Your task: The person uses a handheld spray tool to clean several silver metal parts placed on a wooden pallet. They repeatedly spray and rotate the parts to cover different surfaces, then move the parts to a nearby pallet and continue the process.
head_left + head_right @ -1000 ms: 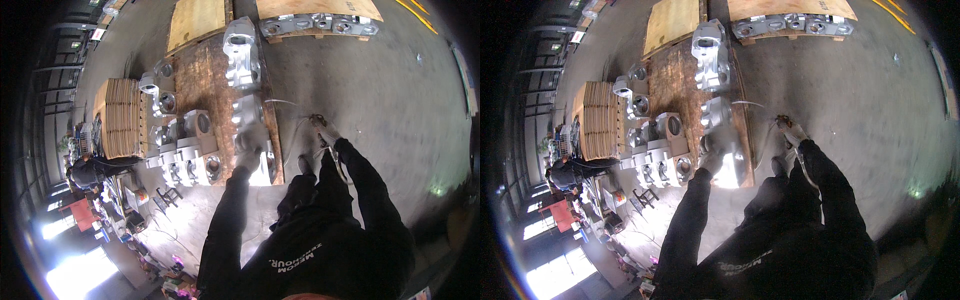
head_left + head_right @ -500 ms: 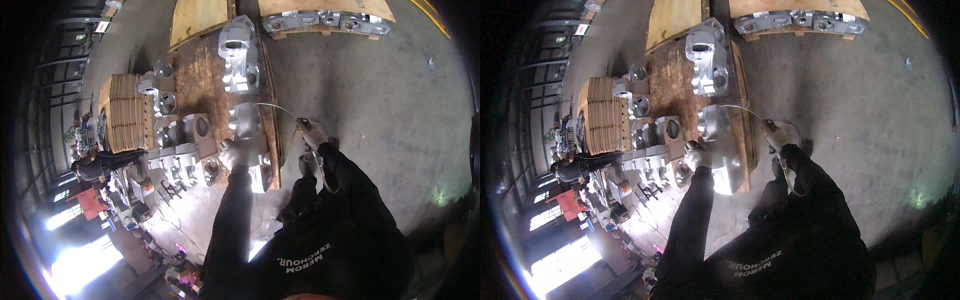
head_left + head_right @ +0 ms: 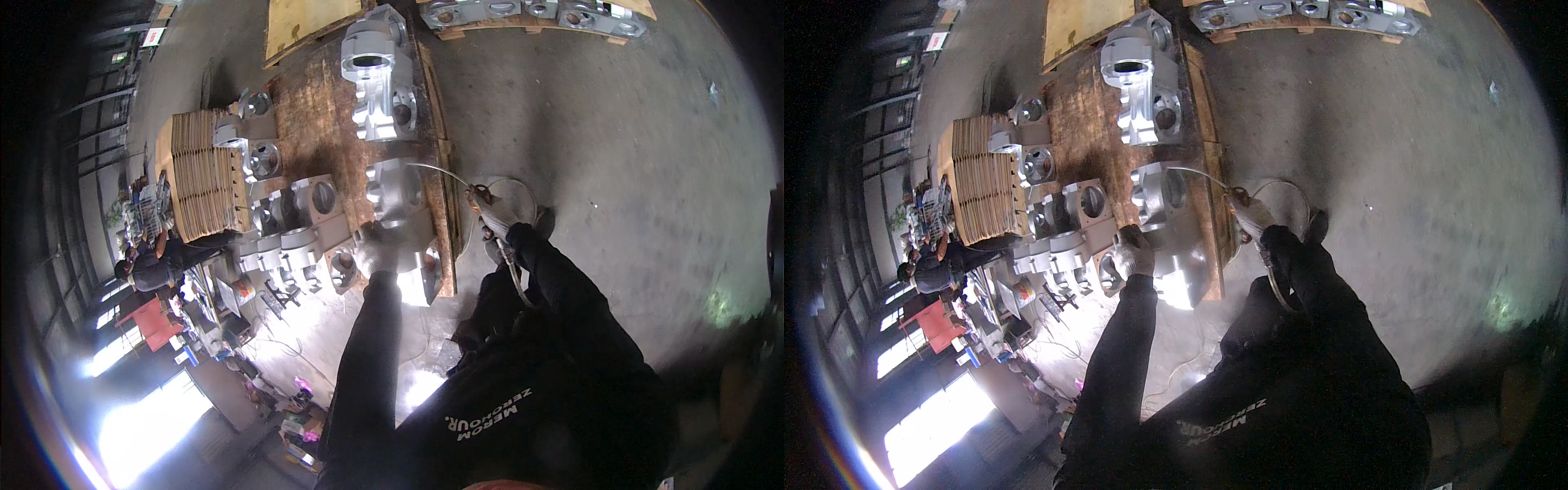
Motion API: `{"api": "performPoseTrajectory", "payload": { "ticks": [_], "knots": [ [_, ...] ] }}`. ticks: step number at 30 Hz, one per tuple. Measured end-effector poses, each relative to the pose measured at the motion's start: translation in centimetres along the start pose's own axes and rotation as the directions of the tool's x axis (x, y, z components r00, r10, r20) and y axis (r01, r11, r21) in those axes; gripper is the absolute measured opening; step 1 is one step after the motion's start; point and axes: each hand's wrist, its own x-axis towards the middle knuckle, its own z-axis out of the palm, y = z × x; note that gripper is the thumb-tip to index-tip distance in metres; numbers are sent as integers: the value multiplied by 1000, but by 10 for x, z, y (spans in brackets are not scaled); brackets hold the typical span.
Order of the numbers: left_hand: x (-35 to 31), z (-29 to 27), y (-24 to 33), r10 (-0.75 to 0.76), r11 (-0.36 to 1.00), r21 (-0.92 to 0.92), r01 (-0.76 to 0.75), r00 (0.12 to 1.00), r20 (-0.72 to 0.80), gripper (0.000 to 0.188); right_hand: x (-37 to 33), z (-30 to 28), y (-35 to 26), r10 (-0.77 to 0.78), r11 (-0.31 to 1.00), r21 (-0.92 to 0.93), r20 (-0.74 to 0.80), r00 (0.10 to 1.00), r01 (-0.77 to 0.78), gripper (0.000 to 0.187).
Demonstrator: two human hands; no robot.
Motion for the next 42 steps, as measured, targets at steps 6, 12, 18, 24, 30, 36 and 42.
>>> {"api": "performPoseTrajectory", "payload": {
  "ticks": [6,12,18,24,30,36,42],
  "knots": [
    [-2,-3,3,-57,981,-188,53,998,-16,33,42,-50,59,-370,896,-299,-90,925,329,38],
    [3,3,-3,-24,994,-105,21,999,-26,35,52,-16,48,-25,998,47,-126,992,31,62],
    [3,4,-2,1,989,-148,-5,1000,-27,34,68,-14,52,-17,993,112,-134,991,32,66],
    [-1,-7,11,-53,973,-227,42,998,-44,28,54,-15,41,71,992,112,-111,991,-58,64],
    [2,1,0,23,989,-142,-32,998,-64,29,58,-18,55,70,994,90,-115,991,-60,63],
    [1,7,-6,26,984,-174,-41,996,-89,32,42,-20,33,52,999,1,-62,997,-52,60],
    [-1,-1,8,-8,982,-190,5,1000,-14,34,65,-1,37,11,994,112,-48,999,-5,61]
  ]
}}
